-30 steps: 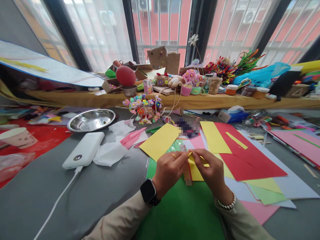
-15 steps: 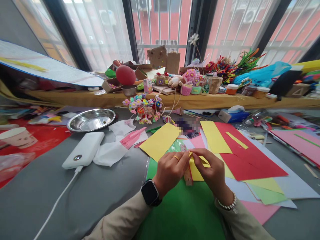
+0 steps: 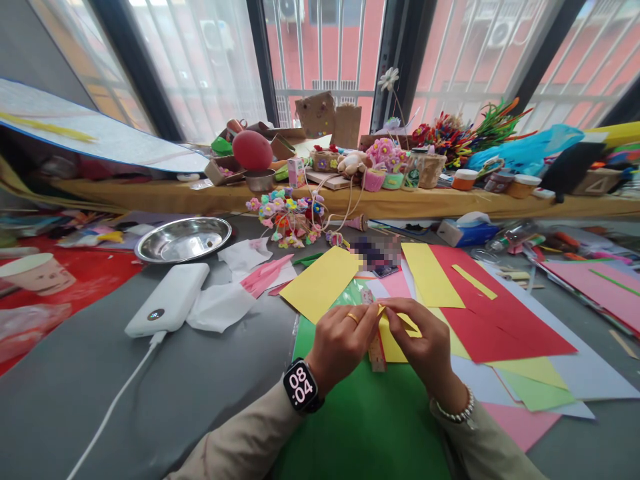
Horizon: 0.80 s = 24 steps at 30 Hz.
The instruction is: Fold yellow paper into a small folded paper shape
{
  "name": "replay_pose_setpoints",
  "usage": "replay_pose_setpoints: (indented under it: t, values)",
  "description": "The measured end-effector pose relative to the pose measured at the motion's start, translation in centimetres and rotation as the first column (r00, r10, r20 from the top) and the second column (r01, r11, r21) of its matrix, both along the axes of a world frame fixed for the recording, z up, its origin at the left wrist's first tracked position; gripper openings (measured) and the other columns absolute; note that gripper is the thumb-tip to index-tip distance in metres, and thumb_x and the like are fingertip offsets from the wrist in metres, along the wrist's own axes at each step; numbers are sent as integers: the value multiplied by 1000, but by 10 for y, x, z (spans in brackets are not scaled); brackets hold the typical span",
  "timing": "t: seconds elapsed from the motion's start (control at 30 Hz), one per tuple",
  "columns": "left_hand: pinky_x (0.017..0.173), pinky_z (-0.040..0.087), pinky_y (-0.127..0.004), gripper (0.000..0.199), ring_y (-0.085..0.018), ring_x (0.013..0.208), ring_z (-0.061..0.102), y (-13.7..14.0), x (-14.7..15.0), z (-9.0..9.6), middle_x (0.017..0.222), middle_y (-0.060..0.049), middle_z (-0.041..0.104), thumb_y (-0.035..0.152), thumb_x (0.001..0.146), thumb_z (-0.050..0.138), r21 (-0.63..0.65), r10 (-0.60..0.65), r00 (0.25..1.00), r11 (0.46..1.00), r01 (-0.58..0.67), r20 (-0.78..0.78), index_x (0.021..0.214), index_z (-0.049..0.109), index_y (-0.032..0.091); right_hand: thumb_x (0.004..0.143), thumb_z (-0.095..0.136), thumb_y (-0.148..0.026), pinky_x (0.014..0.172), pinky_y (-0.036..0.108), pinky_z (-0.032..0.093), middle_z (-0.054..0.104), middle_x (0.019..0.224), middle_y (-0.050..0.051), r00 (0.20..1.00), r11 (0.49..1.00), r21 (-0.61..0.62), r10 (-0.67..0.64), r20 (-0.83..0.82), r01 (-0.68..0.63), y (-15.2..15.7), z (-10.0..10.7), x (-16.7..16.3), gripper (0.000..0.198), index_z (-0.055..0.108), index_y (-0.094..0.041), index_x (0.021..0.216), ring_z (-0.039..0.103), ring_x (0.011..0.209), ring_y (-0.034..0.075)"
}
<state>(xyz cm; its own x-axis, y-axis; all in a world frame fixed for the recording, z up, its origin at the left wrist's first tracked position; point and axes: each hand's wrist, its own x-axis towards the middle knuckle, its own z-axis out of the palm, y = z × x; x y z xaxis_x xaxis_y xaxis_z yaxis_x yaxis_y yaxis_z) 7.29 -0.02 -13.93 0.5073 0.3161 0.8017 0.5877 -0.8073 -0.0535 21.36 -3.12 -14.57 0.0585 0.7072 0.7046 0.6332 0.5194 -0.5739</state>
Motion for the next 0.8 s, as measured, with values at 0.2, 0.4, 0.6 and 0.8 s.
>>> replay_pose_setpoints:
  t: [0.2,0.4,0.6,0.8]
  values:
    - [53,43,-25,16,-13,60,57,0,-1,0,75,-4,64,16,76,50,19,-16,1000,1000,16,-22,90,56,13,74,48,-13,73,31,46,63,84,3,1000,1000,1,-7,-7,7,-1,0,0,17,57,-22,85,57,82,17]
    - [56,45,-25,19,-13,66,58,1,-2,-2,80,-6,63,14,77,48,51,-39,998,998,42,-48,94,54,11,74,48,-14,73,31,47,63,84,3,1000,1000,10,-12,0,12,-1,0,-1,16,58,-22,85,58,82,17]
    - [58,46,-25,21,-13,67,59,0,-2,-2,81,-7,64,14,77,48,69,-48,999,996,50,-25,97,53,11,74,48,-15,73,32,48,64,86,3,1000,999,43,-25,-3,25,-3,1,-1,19,58,-23,87,58,83,18]
    - [58,45,-26,24,-14,67,58,1,-4,-3,83,-7,64,13,75,51,77,-55,998,995,56,-16,99,52,10,74,49,-13,73,32,48,64,86,3,1000,998,53,-19,-18,20,-4,1,-2,19,59,-23,87,58,82,17]
